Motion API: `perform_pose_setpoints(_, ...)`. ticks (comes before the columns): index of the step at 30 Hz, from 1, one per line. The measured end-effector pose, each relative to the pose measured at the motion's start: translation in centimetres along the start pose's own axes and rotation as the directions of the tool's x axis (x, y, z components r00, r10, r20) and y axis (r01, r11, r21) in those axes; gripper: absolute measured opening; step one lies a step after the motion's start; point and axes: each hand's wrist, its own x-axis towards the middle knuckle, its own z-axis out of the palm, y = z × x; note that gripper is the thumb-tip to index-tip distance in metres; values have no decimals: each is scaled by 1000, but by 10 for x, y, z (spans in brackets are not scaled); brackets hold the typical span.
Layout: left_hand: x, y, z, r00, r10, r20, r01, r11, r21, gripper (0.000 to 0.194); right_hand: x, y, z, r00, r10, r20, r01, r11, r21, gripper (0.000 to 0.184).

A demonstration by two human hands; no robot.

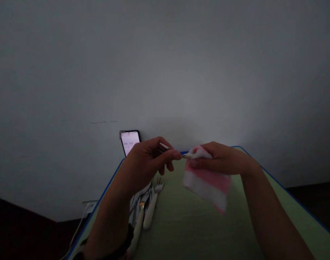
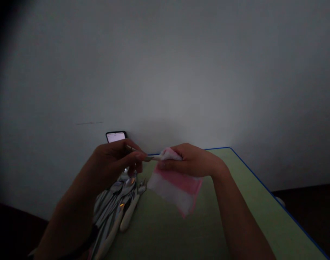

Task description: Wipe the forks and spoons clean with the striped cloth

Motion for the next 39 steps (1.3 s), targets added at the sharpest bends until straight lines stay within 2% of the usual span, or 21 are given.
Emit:
perform_pose_setpoints(3,1,1,2,991,-35,132,34,999,12,18,4,0,2,1000,-26,12,26,999,-35,31)
perform_pose_setpoints(5,2,2,4,976,-68,205,53,995,79,21,6,0,4,999,-39,26,41,997,-65,31)
perform_pose_setpoints(7,3,2,5,969,-84,231,43,983,177,24,8,1,5,999,-48,20,50,993,-111,32)
perform_pose_setpoints(10,3,1,3,978,-62,198,11,968,251,24,8,3,5,996,-81,-38,72,979,-192,32)
perform_pose_setpoints(16,6,-5,-4,998,-53,36,47,986,159,32,6,4,3,990,-109,-93,87,973,-213,36)
perform_pose_setpoints(19,6,-5,-5,999,-35,-2,35,993,115,34,6,1,3,986,-125,-115,100,975,-200,35)
perform_pose_setpoints(24,3,-1,-5,1000,-14,18,14,999,39,29,6,-3,5,976,-149,-158,110,966,-232,34)
perform_pose_setpoints(31,3,3,1,998,-6,57,0,995,95,24,5,-6,6,975,-153,-163,112,965,-236,34)
perform_pose_setpoints(39,3,2,2,1000,22,-4,-21,986,167,26,7,-6,9,959,-189,-211,131,956,-263,35)
